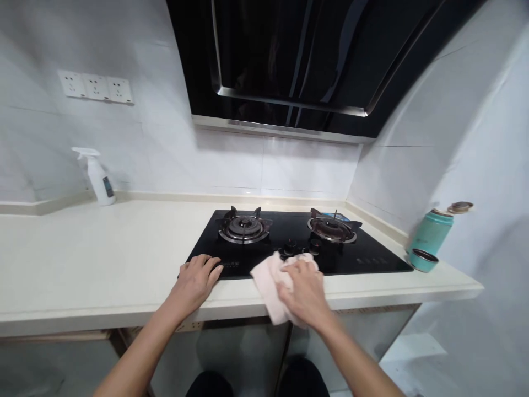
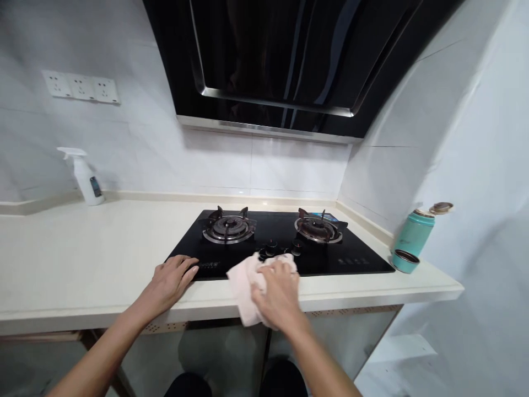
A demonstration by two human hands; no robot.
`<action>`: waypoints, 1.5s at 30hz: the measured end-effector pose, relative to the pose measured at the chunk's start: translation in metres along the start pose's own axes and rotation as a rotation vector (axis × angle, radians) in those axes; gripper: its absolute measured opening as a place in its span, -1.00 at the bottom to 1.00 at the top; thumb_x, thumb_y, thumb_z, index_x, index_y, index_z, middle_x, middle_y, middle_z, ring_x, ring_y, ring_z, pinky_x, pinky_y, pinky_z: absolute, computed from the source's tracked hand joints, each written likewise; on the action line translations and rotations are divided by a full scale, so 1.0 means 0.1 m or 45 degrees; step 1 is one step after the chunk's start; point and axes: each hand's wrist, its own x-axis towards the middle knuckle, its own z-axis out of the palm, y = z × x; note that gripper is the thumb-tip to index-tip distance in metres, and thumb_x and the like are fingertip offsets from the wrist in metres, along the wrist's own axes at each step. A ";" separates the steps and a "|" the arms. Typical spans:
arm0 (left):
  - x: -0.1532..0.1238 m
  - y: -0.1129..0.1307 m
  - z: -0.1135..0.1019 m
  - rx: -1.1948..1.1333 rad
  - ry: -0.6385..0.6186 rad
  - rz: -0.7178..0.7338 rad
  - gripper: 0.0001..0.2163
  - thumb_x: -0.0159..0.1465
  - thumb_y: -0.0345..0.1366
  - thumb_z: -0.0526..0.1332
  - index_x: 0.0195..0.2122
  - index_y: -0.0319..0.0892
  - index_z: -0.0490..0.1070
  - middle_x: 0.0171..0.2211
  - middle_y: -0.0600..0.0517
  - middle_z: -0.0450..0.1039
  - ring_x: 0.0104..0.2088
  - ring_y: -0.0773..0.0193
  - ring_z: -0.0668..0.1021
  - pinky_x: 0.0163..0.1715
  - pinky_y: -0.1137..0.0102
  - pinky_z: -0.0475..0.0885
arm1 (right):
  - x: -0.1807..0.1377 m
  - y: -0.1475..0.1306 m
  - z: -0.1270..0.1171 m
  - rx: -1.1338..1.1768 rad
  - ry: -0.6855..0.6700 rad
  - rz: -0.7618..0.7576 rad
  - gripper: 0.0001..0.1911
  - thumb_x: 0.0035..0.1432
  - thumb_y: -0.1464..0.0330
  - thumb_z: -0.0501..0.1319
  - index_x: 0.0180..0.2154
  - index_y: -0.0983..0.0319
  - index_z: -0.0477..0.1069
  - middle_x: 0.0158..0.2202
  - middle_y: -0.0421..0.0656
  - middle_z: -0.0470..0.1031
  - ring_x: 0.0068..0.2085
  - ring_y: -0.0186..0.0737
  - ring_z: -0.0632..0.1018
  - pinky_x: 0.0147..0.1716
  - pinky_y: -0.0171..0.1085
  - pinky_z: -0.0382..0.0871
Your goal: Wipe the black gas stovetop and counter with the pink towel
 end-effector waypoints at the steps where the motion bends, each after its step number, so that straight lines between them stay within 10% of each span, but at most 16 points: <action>1: 0.00 -0.01 -0.01 -0.056 0.002 -0.031 -0.60 0.46 -0.03 -0.05 0.09 -0.06 0.46 0.03 -0.10 0.50 0.07 0.02 0.50 0.08 0.05 0.39 | 0.04 -0.23 0.08 0.046 -0.041 -0.021 -0.67 0.23 0.20 0.21 0.02 0.08 0.48 0.06 -0.01 0.41 0.09 0.15 0.34 0.03 0.17 0.21; 7: 0.02 -0.11 -0.13 -0.468 0.194 -0.138 -0.56 0.43 0.03 -0.05 0.02 -0.12 0.46 -0.01 -0.11 0.51 0.07 0.05 0.53 0.14 0.05 0.43 | 0.32 -1.17 0.48 0.228 -0.181 -0.264 -0.63 0.24 0.14 0.22 0.04 0.09 0.41 0.13 -0.01 0.35 0.17 0.18 0.26 0.15 0.28 0.08; 12: -0.17 -0.01 -0.18 -0.387 0.315 -0.032 -0.63 0.38 0.00 0.08 0.03 -0.06 0.50 0.06 -0.12 0.50 0.13 -0.01 0.50 0.19 -0.01 0.41 | 0.53 -1.23 0.53 0.484 -0.316 -0.506 -0.63 0.27 0.14 0.21 0.05 0.13 0.42 0.12 -0.05 0.36 0.16 0.03 0.32 0.19 0.12 0.17; 17: -0.32 0.29 -0.08 -0.111 0.085 0.013 -0.52 0.29 0.07 0.22 0.20 0.05 0.43 0.17 -0.12 0.47 0.15 -0.11 0.49 0.12 -0.08 0.41 | 0.43 -0.53 0.30 0.626 -0.101 -0.534 -0.57 0.13 0.30 0.33 0.07 0.05 0.44 0.23 -0.13 0.29 0.24 -0.06 0.30 0.24 -0.01 0.16; 23: -0.11 0.73 -0.07 0.048 -0.098 -0.097 -0.67 0.27 -0.07 0.26 0.05 0.07 0.52 0.06 -0.06 0.53 0.03 -0.11 0.51 -0.01 -0.01 0.37 | 0.25 1.29 -0.08 0.201 0.298 -0.144 -0.74 0.28 0.26 0.13 -0.13 0.11 0.57 0.02 -0.03 0.49 0.06 0.00 0.48 0.07 0.03 0.31; 28: 0.32 0.97 0.08 -0.037 -0.129 -0.133 -0.82 0.35 -0.22 0.14 -0.13 -0.03 0.53 -0.07 -0.03 0.53 -0.08 0.01 0.49 -0.07 0.11 0.33 | 0.09 2.41 -0.13 -0.235 0.248 0.222 -0.59 0.25 0.13 0.07 -0.11 0.17 0.59 0.01 0.06 0.49 -0.02 0.12 0.50 -0.01 0.07 0.36; 38: 1.31 1.30 0.87 -0.016 -0.123 -0.147 -0.68 0.45 -0.21 0.03 0.13 -0.12 0.44 0.10 -0.12 0.48 0.10 0.03 0.45 0.12 0.12 0.32 | 0.00 2.47 -0.07 -0.230 0.173 0.171 -0.46 0.32 0.07 -0.11 -0.03 0.17 0.53 0.06 0.03 0.51 0.01 0.12 0.51 -0.01 0.05 0.38; 45: 1.42 1.33 0.88 0.060 -0.267 -0.097 -0.68 0.40 -0.13 0.06 0.06 -0.01 0.50 0.14 -0.02 0.48 0.16 0.01 0.43 0.13 0.08 0.34 | -0.01 2.57 -0.10 -0.201 0.116 0.219 -0.42 0.28 -0.01 -0.11 -0.02 0.12 0.53 0.09 -0.01 0.51 0.07 0.17 0.50 0.02 0.12 0.38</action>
